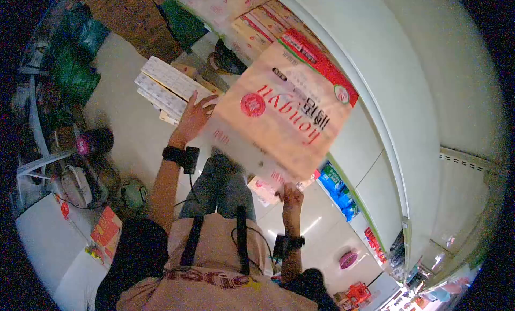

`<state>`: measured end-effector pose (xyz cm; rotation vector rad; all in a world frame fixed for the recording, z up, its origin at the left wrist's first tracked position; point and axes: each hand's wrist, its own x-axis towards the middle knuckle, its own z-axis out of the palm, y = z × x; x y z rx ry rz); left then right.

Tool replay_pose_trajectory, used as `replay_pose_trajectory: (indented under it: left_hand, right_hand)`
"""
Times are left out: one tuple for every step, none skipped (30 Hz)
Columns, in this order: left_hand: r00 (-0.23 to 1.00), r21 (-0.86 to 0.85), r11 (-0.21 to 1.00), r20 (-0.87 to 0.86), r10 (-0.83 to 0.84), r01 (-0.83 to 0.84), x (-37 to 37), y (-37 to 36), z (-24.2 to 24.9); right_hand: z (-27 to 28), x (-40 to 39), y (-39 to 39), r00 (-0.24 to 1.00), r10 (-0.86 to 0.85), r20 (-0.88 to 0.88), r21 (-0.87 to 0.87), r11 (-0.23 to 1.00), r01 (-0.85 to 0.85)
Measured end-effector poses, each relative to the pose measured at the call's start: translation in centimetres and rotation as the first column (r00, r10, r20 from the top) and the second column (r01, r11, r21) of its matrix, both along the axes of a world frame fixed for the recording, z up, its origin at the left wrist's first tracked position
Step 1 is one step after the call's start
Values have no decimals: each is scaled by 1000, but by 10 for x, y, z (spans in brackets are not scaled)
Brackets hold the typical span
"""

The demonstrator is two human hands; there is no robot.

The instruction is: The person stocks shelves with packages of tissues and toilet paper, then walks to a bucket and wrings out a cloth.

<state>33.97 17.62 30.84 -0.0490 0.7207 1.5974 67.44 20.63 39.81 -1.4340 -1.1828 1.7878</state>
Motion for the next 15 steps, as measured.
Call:
replay_pose_trajectory:
  left_hand:
    - [993, 33, 993, 34, -112, 111, -3, 5, 7]
    - [971, 68, 972, 69, -231, 226, -1, 8, 8]
    - [942, 93, 943, 79, -326, 318, 4, 11, 12]
    - [921, 103, 923, 86, -380, 371, 17, 13, 18]
    - [903, 104, 906, 92, -419, 410, 29, 13, 24]
    - [895, 102, 900, 110, -433, 423, 46, 8, 30]
    - [893, 98, 904, 140, -427, 417, 62, 0, 33]
    - [894, 91, 911, 175, -412, 402, 82, -12, 34]
    - [889, 82, 916, 217, -402, 394, 98, -25, 33]
    - [875, 67, 916, 277, -397, 395, 117, -41, 30]
    - [853, 47, 912, 338, -398, 408, 136, -56, 23]
    - [822, 28, 906, 409, -397, 423, 155, -71, 14]
    - [784, 13, 897, 480, -393, 441, 175, -86, 4]
    - [751, -3, 890, 538, -383, 456, 195, -99, -8]
    - [713, -18, 884, 599, -365, 468, 215, -108, -21]
  right_hand:
    - [11, 17, -9, 976, 137, 170, 10, 990, -141]
    - [24, 26, -18, 975, 150, 164, -19, 989, -149]
    - [42, 36, -28, 958, 220, 185, 35, 972, -230]
    - [58, 45, -39, 961, 209, 181, -22, 978, -209]
    - [65, 63, -51, 942, 264, 207, 45, 959, -278]
    - [80, 73, -74, 965, 87, 246, -42, 996, -79]
    - [105, 74, -87, 943, -25, 333, -101, 993, 62]
    - [116, 102, -105, 922, -89, 376, -114, 983, 141]
    - [107, 119, -120, 914, -148, 378, 210, 975, 71]
    - [115, 122, -124, 935, -124, 333, 161, 984, 73]
    - [126, 121, -130, 952, -112, 285, 111, 990, 83]
    - [126, 119, -138, 943, -133, 305, 101, 989, 106]
    - [123, 114, -143, 930, -137, 340, 64, 990, 122]
    - [112, 111, -145, 922, -136, 362, 35, 991, 132]
    - [98, 114, -144, 923, -140, 358, 43, 990, 133]
